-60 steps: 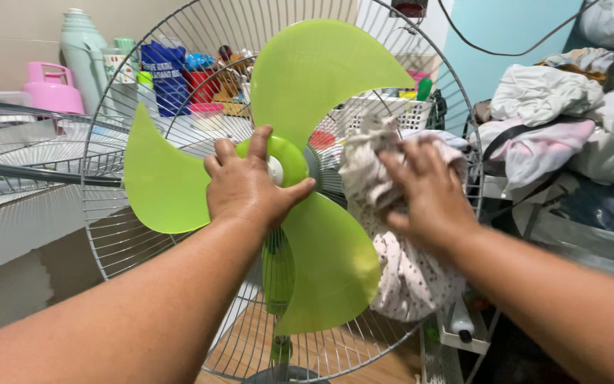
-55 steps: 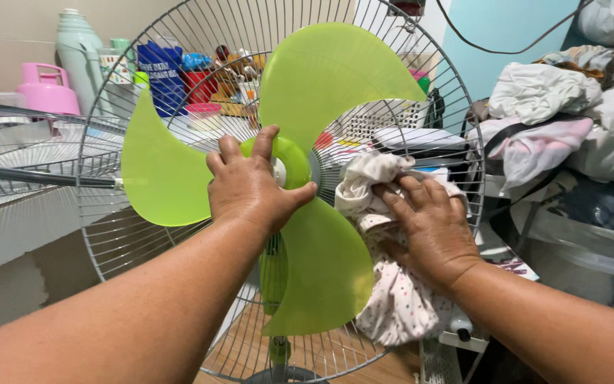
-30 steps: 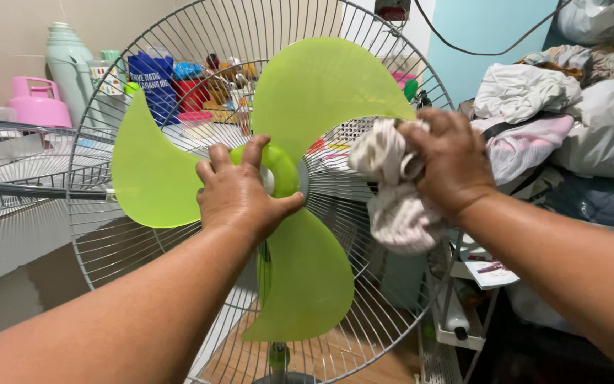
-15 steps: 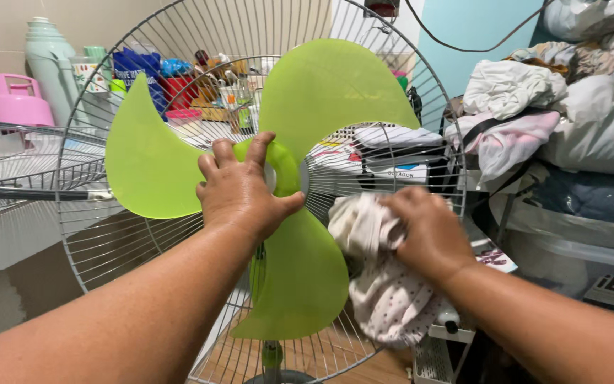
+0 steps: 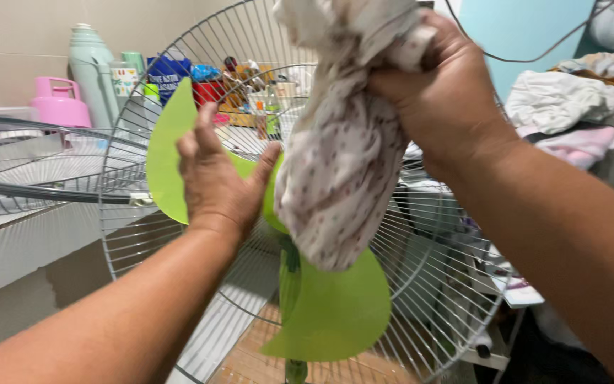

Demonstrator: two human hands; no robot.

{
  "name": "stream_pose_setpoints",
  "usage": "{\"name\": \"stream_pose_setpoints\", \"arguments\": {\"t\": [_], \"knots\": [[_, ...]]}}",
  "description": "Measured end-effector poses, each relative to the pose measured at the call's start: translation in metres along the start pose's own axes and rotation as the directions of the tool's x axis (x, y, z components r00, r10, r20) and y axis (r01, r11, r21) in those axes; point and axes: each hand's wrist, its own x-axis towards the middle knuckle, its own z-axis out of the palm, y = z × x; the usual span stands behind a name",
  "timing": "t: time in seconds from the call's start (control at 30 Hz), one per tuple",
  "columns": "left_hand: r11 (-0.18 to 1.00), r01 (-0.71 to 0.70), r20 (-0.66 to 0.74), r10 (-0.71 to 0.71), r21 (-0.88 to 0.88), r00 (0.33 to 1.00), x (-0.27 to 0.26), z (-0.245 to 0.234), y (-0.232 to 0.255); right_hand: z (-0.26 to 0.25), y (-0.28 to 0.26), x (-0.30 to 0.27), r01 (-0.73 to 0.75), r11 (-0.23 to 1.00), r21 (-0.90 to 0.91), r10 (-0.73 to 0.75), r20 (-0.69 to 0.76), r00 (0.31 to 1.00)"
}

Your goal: The person wipes the fan blades with a cloth, then reassembles the fan by attaching the front and rear wire cages and securing the central hub cap. The fan is fully reassembled by the end of the clip.

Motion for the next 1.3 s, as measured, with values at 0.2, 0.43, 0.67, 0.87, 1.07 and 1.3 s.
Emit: {"name": "stream_pose_setpoints", "arguments": {"t": [0.2,0.43,0.67,0.87,1.07,1.3], "knots": [[0.986,0.026,-0.164,0.002,0.166,0.987,0.064,-0.018,-0.085,0.071,0.041,0.010,-0.061,0.994,-0.092,0.069,0.086,0.994],[0.964,0.264,0.161,-0.263,0.014,0.951,0.133,-0.012,-0.172,0.081,0.096,0.127,0.166,0.792,-0.587,-0.274,-0.099,0.957],[0.799,0.346,0.502,-0.065,-0.491,0.862,0.154,0.012,-0.196,0.123,0.143,0.135,-0.133,0.204,-0.970,0.081,-0.119,0.990],[0.750,0.277,0.451,0.032,-0.601,0.892,0.164,0.013,-0.176,0.139,0.134,0.096,-0.198,0.090,-0.976,0.302,-0.163,0.939],[0.765,0.290,0.502,0.050,-0.576,0.863,0.171,0.008,-0.151,0.070,0.095,0.150,-0.171,0.476,-0.863,-0.036,-0.214,0.976],[0.791,0.256,0.488,0.062,-0.556,0.870,0.171,0.006,-0.142,0.078,0.091,0.123,-0.463,-0.307,-0.832,0.359,-0.552,0.753]]}}
